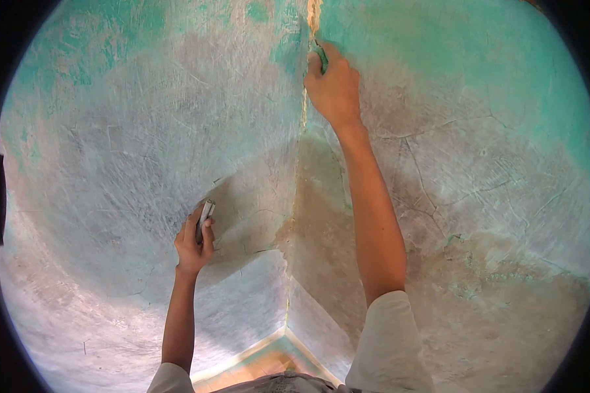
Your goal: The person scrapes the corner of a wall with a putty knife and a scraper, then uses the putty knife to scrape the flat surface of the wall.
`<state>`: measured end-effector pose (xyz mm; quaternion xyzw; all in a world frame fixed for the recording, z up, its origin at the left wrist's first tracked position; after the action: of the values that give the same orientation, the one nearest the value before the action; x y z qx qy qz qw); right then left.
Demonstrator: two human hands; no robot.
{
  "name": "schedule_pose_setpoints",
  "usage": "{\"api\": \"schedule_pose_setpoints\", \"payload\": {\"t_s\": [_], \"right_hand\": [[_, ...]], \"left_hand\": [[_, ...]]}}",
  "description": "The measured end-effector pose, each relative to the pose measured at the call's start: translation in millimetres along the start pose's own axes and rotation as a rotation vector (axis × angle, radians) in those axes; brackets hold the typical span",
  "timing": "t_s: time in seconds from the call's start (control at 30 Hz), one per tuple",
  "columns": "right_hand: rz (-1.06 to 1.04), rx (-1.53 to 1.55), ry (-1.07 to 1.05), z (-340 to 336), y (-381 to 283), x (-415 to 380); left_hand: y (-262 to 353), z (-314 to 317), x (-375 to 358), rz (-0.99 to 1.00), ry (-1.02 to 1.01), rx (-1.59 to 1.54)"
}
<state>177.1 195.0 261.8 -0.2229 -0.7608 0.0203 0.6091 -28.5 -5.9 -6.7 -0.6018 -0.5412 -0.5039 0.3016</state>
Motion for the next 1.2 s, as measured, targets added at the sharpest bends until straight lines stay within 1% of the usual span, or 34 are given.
{"api": "schedule_pose_setpoints", "payload": {"t_s": [0.03, 0.13, 0.27, 0.43, 0.5, 0.53, 0.63, 0.73, 0.83, 0.93, 1.03, 1.1, 1.2], "right_hand": [[-0.015, 0.024, 0.005, -2, -2, 3], [0.003, -0.033, -0.037, 2, -15, -7], [-0.024, -0.010, 0.010, 5, 0, 0], [-0.026, 0.000, -0.049, 1, -23, -8], [-0.007, 0.034, -0.011, -3, -11, 6], [0.012, 0.055, 0.007, -5, -6, 7], [0.024, -0.058, -0.018, 4, -19, 2], [0.014, -0.038, -0.044, 2, -16, 1], [-0.008, -0.034, 0.000, 5, -4, 6], [0.001, -0.035, -0.044, 5, -20, -1], [-0.018, -0.055, 0.003, 5, -11, 3], [0.017, -0.025, -0.024, 1, -7, 5], [0.023, -0.046, -0.066, 3, -17, -5]], "left_hand": [[0, 1, 1, 0.000, 0.006, 0.006], [0, 0, 0, 0.008, 0.006, 0.022], [2, -2, 2, 0.025, 0.021, 0.035], [-2, 1, 2, -0.003, 0.015, 0.027], [0, 1, 0, 0.001, 0.032, 0.015], [-1, 1, -3, -0.013, 0.008, 0.003], [-4, 3, -4, -0.034, -0.007, -0.003], [-5, 4, -1, -0.010, 0.024, 0.019], [1, 1, 0, -0.014, 0.018, 0.010], [3, -2, 3, -0.015, 0.010, 0.002], [3, -1, 4, 0.001, 0.040, 0.006], [4, -1, 3, 0.006, 0.051, 0.023], [1, 0, -1, -0.057, -0.006, -0.012]]}}
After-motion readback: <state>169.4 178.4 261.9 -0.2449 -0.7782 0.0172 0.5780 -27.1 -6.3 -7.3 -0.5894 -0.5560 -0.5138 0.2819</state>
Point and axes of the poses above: each hand's wrist, its own x-axis towards the middle knuckle, its own z-axis out of the palm, y = z × x, the point moved 4 cm from there along x, towards the middle knuckle, and after that the axes turned 6 degrees about -y, right-handed, at the moved point
